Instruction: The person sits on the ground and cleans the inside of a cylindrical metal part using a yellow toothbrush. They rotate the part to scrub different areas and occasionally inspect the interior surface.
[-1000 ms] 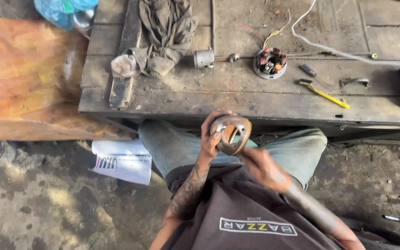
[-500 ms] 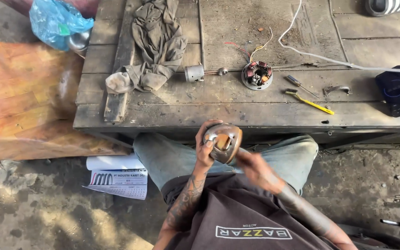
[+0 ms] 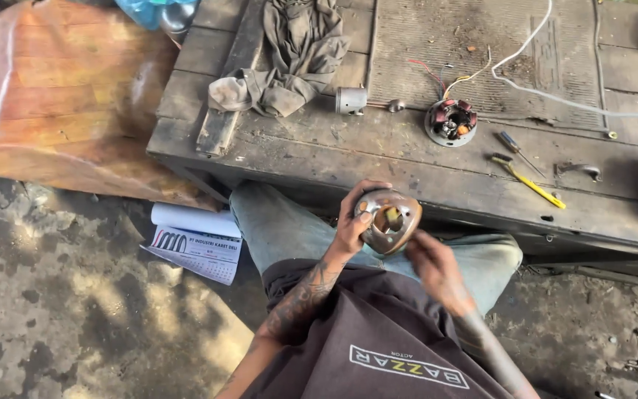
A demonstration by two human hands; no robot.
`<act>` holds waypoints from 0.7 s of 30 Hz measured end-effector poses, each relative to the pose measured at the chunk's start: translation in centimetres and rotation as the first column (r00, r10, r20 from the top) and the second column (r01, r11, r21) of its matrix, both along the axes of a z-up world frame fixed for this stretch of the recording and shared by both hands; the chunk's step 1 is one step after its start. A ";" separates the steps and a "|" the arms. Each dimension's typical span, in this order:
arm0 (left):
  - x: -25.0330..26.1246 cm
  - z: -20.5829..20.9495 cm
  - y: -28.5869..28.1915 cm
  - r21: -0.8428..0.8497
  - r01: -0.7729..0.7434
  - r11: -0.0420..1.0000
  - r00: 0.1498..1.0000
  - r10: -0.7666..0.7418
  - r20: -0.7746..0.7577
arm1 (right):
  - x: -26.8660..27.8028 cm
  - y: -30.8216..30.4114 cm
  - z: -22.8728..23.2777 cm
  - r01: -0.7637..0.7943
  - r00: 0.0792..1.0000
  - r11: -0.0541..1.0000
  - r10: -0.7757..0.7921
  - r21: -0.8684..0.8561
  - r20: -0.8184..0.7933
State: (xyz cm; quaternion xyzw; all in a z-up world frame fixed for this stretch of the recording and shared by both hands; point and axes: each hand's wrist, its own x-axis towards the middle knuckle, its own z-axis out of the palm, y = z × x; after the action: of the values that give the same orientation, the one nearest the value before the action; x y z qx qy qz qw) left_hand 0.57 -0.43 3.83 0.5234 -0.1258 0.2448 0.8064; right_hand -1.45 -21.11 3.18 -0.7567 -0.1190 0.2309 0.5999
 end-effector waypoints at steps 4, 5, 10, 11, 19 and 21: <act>0.0 -0.5 0.1 0.012 0.068 0.998 0.998 -0.068 -0.012 | -1.4 1.1 4.9 -0.113 0.967 0.983 0.142 0.146 -0.209; -0.1 -0.6 -0.1 0.025 0.050 0.998 0.999 -0.050 -0.009 | -1.2 1.4 4.9 -0.140 0.973 0.982 0.161 0.128 -0.167; -0.2 -1.4 0.0 0.082 0.019 0.996 1.000 -0.017 -0.022 | -0.3 1.0 5.7 -0.238 0.971 0.971 0.238 0.021 -0.004; -0.3 -1.5 0.2 0.072 0.036 0.997 0.999 -0.036 -0.003 | -0.3 0.7 6.5 -0.253 0.952 0.955 0.274 0.157 -0.133; 0.4 -2.8 1.1 0.070 0.017 0.997 0.998 -0.022 0.064 | 0.4 2.1 6.8 -0.323 0.945 0.946 0.324 0.023 -0.047; 0.3 -2.5 0.5 0.043 0.058 0.997 0.997 -0.060 0.045 | 1.0 0.6 5.8 -0.247 0.968 0.966 0.250 -0.077 0.022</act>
State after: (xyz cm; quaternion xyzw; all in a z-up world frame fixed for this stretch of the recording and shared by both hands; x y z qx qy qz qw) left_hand 0.90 0.09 1.37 0.5305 -0.1649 0.2302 0.7990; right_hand -0.47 -20.49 9.03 -0.7609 -0.2137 0.2966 0.5361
